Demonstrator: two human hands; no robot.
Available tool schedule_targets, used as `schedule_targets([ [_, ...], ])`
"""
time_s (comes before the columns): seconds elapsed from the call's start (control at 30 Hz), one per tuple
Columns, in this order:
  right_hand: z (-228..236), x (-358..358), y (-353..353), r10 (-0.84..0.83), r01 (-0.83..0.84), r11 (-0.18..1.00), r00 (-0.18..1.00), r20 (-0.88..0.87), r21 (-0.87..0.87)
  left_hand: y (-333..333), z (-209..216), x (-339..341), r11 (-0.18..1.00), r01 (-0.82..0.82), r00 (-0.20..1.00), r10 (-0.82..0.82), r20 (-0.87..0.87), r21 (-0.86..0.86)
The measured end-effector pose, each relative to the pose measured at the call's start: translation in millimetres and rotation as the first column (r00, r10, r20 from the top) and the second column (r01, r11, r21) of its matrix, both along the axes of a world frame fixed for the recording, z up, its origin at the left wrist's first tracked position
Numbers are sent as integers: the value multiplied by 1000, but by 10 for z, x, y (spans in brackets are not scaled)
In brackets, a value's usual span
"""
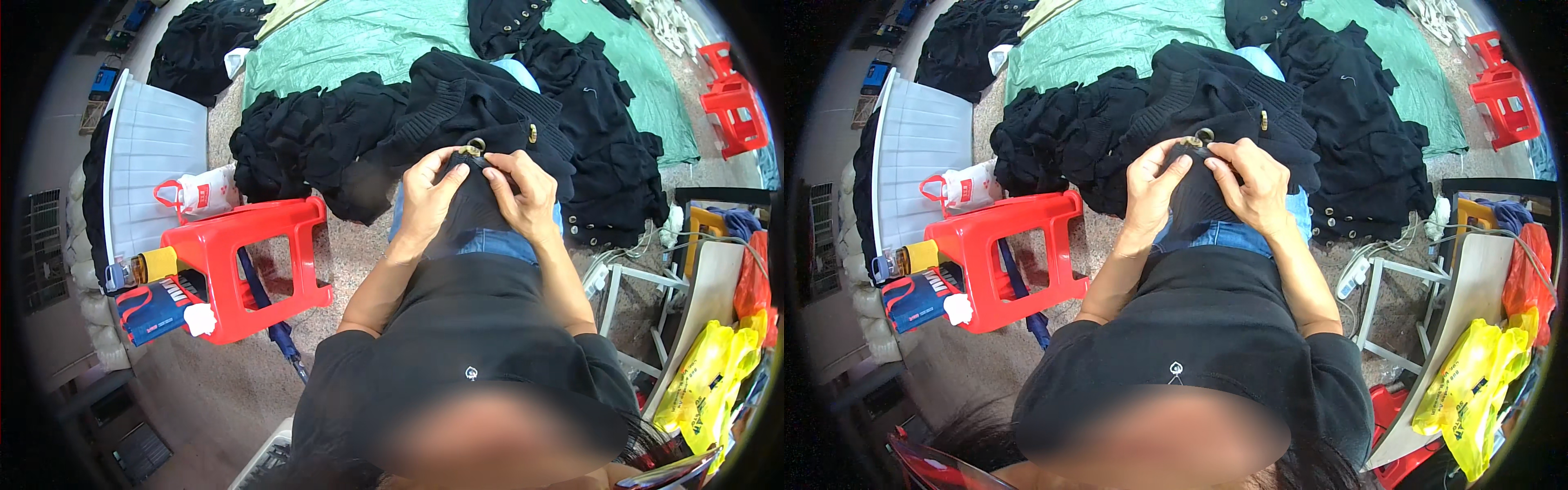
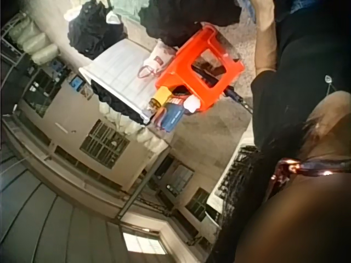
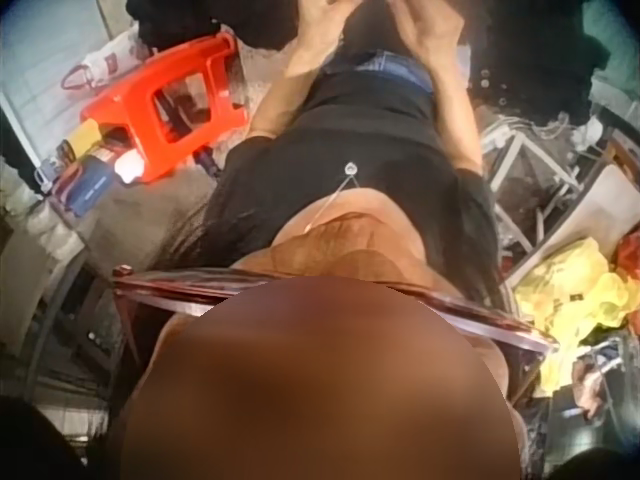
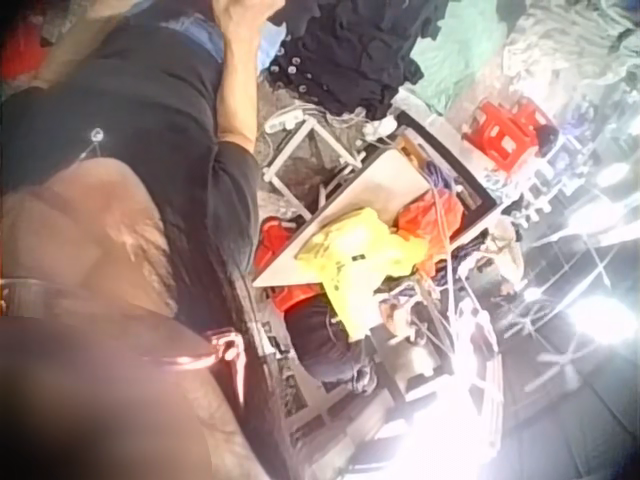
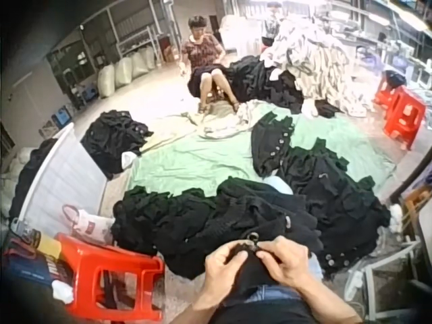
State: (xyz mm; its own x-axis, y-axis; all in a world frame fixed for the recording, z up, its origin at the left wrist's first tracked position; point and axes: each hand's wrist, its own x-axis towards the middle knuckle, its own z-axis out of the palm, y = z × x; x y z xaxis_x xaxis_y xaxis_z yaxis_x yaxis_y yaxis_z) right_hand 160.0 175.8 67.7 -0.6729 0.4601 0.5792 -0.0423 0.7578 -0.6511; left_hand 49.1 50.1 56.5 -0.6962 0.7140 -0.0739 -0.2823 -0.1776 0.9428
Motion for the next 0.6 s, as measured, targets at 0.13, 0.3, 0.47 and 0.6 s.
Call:
schedule_targets([
  [0.13, -2, -17, -12, -17, 17, 999, 1000, -7, 42, 3, -35, -6, 1000, -10, 999, 9, -49, -10],
  [0.3, 16, -15, -28, -40, 41, 997, 999, -11, 69, -5, -24, 5, 999, -22, 995, 19, -99, -30],
  [0.47, 15, -17, -32, -28, 28, 999, 1000, 0, 46, -4, -23, 7, 998, -30, 983, 19, -181, -56],
  [0.6, 17, -9, -38, -28, 28, 997, 1000, 7, 68, -12, -37, 10, 998, -32, 986, 24, -162, -45],
])
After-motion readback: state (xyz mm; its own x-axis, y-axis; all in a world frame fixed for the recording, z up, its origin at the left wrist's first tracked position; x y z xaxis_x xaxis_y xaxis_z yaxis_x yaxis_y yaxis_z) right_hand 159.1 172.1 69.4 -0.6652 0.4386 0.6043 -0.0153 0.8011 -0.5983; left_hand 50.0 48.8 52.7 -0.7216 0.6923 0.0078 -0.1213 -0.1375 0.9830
